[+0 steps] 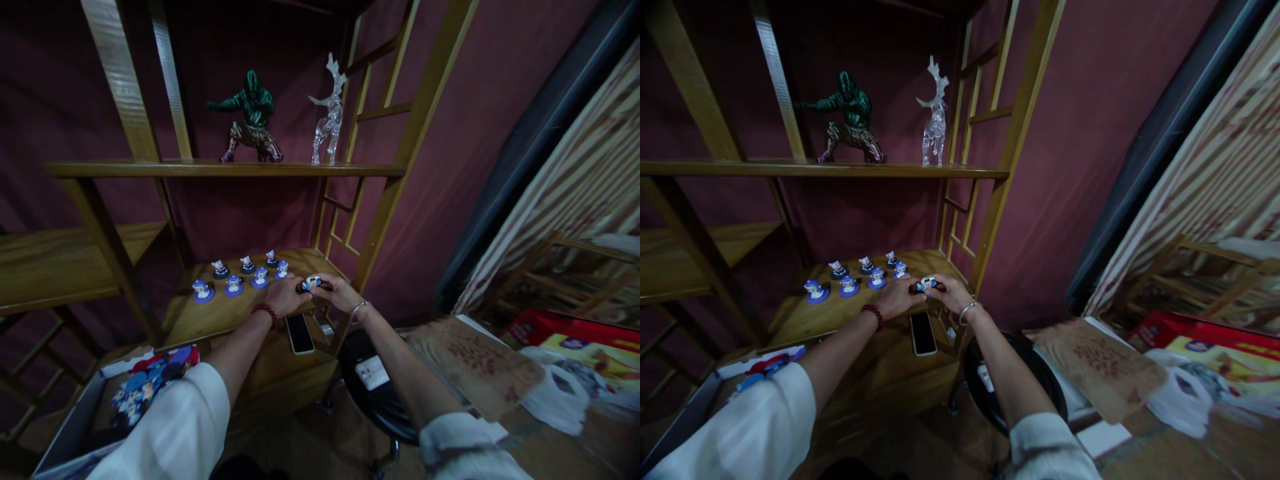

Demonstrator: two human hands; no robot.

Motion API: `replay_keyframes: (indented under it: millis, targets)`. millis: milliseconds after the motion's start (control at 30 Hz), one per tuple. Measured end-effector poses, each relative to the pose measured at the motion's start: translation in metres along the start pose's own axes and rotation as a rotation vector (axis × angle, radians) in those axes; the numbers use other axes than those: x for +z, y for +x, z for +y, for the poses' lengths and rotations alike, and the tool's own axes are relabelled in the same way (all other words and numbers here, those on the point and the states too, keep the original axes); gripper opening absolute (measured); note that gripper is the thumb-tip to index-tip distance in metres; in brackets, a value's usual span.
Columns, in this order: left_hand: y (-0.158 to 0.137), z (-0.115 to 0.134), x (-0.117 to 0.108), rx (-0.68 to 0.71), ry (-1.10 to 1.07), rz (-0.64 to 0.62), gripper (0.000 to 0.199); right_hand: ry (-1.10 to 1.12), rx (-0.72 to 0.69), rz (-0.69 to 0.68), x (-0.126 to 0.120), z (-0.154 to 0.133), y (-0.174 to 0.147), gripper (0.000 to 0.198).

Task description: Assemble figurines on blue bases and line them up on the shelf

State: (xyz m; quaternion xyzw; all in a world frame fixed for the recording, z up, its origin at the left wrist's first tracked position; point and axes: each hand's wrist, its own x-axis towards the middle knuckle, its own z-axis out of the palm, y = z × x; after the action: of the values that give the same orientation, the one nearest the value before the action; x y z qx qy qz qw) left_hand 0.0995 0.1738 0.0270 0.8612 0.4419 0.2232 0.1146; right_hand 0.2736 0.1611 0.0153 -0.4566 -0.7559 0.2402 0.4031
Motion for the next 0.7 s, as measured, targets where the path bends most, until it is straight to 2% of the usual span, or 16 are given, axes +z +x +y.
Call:
replay_keyframes:
  millis: [200, 433, 700]
  targets:
    - [-0.002, 0.002, -0.002, -0.003, -0.012, 0.012, 0.029, -0.054, 0.079, -0.023, -0.003, 0.001, -0.003, 0.05]
    - [0.001, 0.0, 0.0, -0.015, -0.007, 0.021, 0.024, -0.096, 0.093, 0.042, -0.001, 0.002, -0.003, 0.052]
    - [0.001, -0.002, 0.004, 0.001, -0.027, 0.089, 0.025, 0.154, 0.239, -0.002, -0.001, -0.006, 0.001, 0.052]
